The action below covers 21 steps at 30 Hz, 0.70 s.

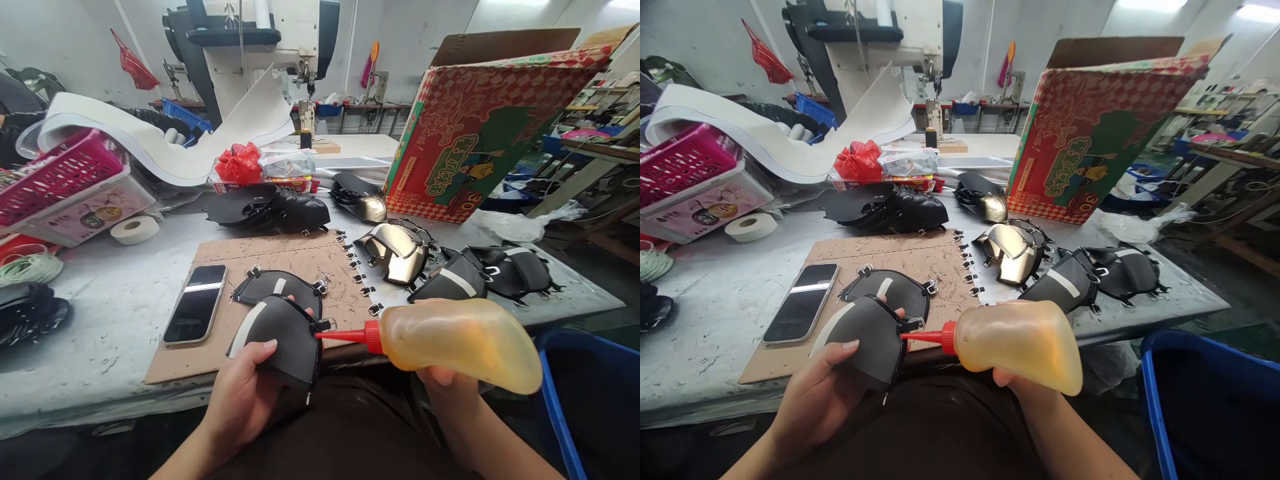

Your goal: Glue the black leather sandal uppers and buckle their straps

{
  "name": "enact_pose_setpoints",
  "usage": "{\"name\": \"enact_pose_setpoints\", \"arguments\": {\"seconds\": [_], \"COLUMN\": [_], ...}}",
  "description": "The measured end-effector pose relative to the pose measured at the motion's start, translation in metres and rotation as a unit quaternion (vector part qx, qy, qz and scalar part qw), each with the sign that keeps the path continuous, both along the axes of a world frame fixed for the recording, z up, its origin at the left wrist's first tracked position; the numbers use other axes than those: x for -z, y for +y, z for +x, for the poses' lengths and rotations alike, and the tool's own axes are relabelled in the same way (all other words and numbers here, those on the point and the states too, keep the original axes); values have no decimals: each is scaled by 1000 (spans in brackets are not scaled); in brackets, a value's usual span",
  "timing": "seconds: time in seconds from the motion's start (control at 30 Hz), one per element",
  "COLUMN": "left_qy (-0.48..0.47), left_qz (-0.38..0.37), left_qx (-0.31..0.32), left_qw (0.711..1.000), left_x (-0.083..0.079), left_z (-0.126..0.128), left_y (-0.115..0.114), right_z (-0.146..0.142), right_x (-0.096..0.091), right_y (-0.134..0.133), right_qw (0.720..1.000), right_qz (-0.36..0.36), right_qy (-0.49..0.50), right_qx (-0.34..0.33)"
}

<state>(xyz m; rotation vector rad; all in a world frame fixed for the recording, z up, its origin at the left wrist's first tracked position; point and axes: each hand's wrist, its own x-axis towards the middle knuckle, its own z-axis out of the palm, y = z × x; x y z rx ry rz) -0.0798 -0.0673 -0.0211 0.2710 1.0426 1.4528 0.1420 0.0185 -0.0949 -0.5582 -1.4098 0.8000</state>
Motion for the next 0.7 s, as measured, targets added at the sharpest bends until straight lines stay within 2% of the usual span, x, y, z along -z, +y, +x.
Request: {"name": "enact_pose_setpoints", "arguments": {"seconds": [0.1,0.17,0.2,0.27,0.33,0.37,0.43,0.53,0.6,0.7], "left_qy": [126,201,200,132,78,84,135,204,235,281], "left_qz": [-23,-7,19,64,57,45,50,60,24,-25], "left_qx": [9,-6,-20,-54,-82,-83,-46,49,110,217], "left_qw": [992,980,979,988,992,992,988,976,965,935], "left_x": [4,7,8,5,-3,-8,-19,-31,-36,-40], "left_z": [-6,-14,-20,-31,-41,-45,-50,-52,-50,-46], "left_y": [1,6,10,20,30,33,38,40,40,40], "right_z": [-5,-9,-12,-16,-19,-20,-20,-19,-17,-15], "right_x": [-10,-17,-20,-26,-31,-34,-39,-47,-52,-56], "right_y": [3,5,6,8,11,12,14,16,16,18], "right_qw": [998,995,992,985,979,977,973,970,974,982], "right_qz": [34,41,39,35,32,27,10,-2,10,52], "right_qy": [54,96,118,166,200,209,221,226,211,167], "right_qx": [10,-2,-11,-19,-28,-39,-66,-84,-84,-70]}}
